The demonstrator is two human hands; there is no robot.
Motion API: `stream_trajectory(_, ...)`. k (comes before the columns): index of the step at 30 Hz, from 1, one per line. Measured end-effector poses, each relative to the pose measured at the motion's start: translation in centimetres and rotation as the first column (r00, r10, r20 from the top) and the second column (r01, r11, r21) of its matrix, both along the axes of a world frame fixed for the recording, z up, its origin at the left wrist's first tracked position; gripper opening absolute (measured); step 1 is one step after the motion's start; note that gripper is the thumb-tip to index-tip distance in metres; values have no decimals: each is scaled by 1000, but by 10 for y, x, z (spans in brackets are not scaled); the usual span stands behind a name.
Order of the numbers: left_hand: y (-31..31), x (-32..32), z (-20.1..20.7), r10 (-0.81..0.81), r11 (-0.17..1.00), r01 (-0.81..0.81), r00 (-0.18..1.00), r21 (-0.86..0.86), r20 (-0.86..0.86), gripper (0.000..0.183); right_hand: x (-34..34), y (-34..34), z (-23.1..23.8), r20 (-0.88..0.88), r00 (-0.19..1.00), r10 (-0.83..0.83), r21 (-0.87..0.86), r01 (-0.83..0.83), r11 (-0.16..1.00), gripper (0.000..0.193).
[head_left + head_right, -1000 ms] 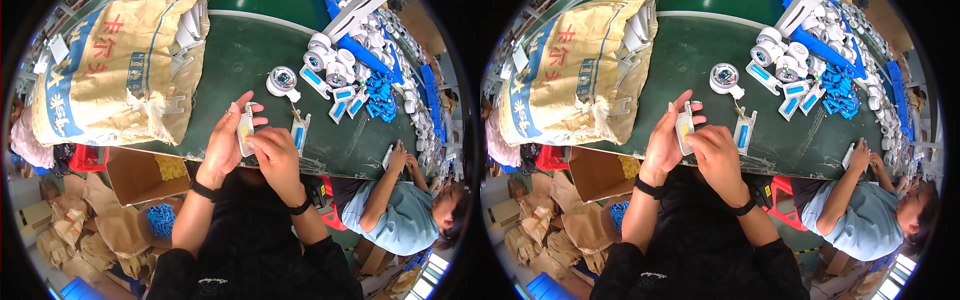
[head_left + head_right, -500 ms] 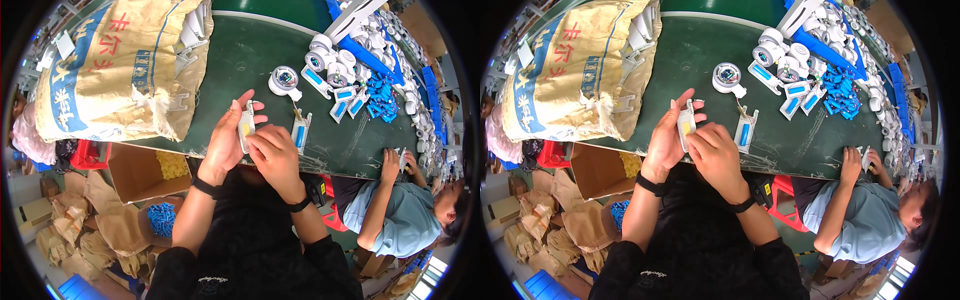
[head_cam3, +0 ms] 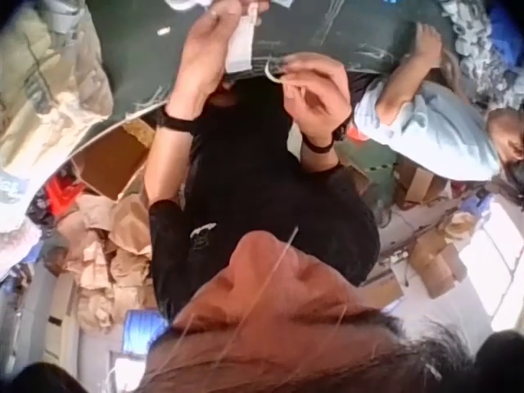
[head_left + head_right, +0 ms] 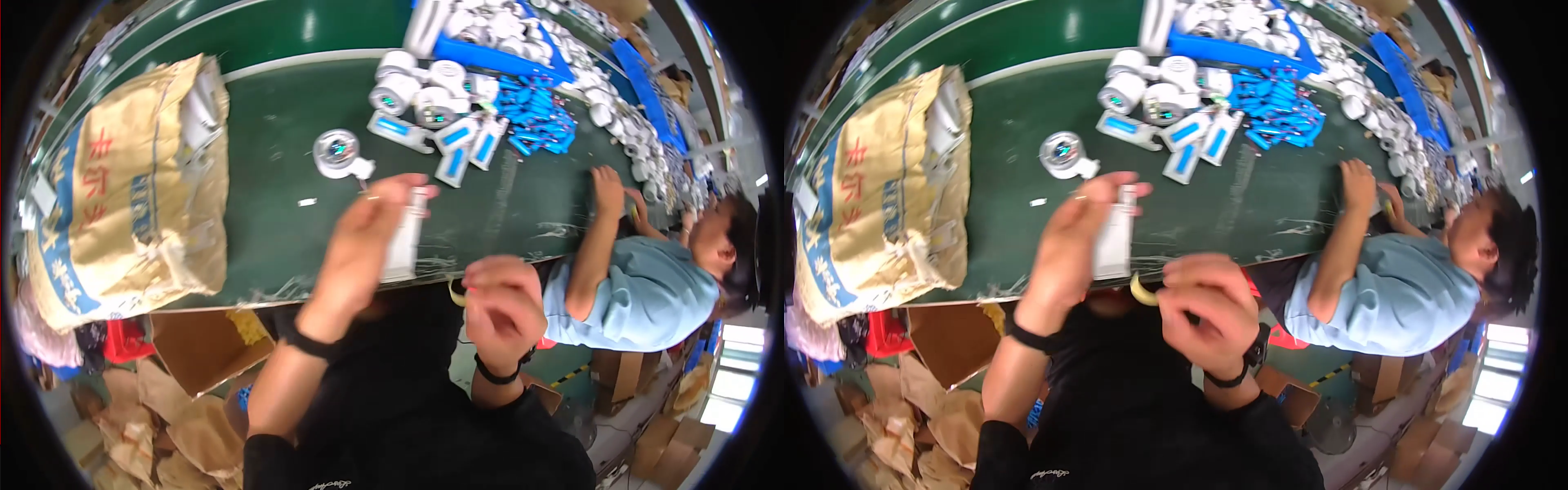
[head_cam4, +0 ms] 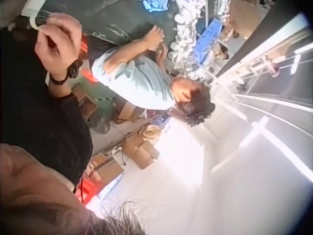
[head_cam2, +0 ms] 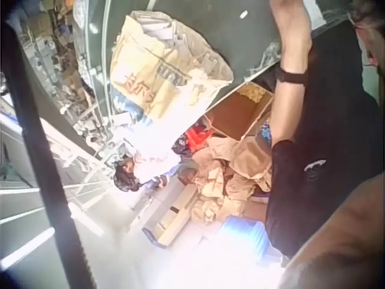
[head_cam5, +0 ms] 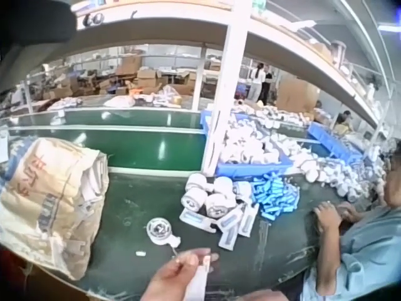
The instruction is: The person assembles electronic devices by hand, placing batteries into plastic housings, attaching circuit boards, and fitting the components into spherical camera bodies. They then apply adhesive strips to the housing covers and press them onto the units before setting the completed cameras aside.
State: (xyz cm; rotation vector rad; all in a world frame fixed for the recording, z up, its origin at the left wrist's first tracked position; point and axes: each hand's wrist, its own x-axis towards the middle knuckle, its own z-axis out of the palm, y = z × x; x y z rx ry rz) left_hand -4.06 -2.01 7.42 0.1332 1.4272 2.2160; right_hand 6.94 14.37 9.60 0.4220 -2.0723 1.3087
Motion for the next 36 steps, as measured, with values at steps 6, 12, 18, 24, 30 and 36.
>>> stream_trajectory(6,235,-6,-73,-52,993,32,982,-114,-182,33,52,32,-11,41,998,-40,-387,53,921,13)
stream_trajectory(12,268,1,-60,61,959,-193,855,-207,-515,47,70,66,-35,51,993,-103,-531,114,840,18)
stream_trajectory(18,84,7,-10,-64,828,-446,527,-340,-847,39,40,47,-42,140,985,104,-680,19,733,21)
stream_trajectory(24,-44,-52,-16,-115,348,-751,560,-561,-820,73,-28,34,-53,113,976,186,-261,-152,953,13)
stream_trajectory(30,-55,-100,-25,-196,565,-368,810,-738,-553,76,-77,37,-51,466,803,371,-658,33,753,16)
stream_trajectory(36,-69,-102,-22,-110,666,-334,840,-667,-531,68,-135,-23,-38,437,880,-186,356,20,934,49)
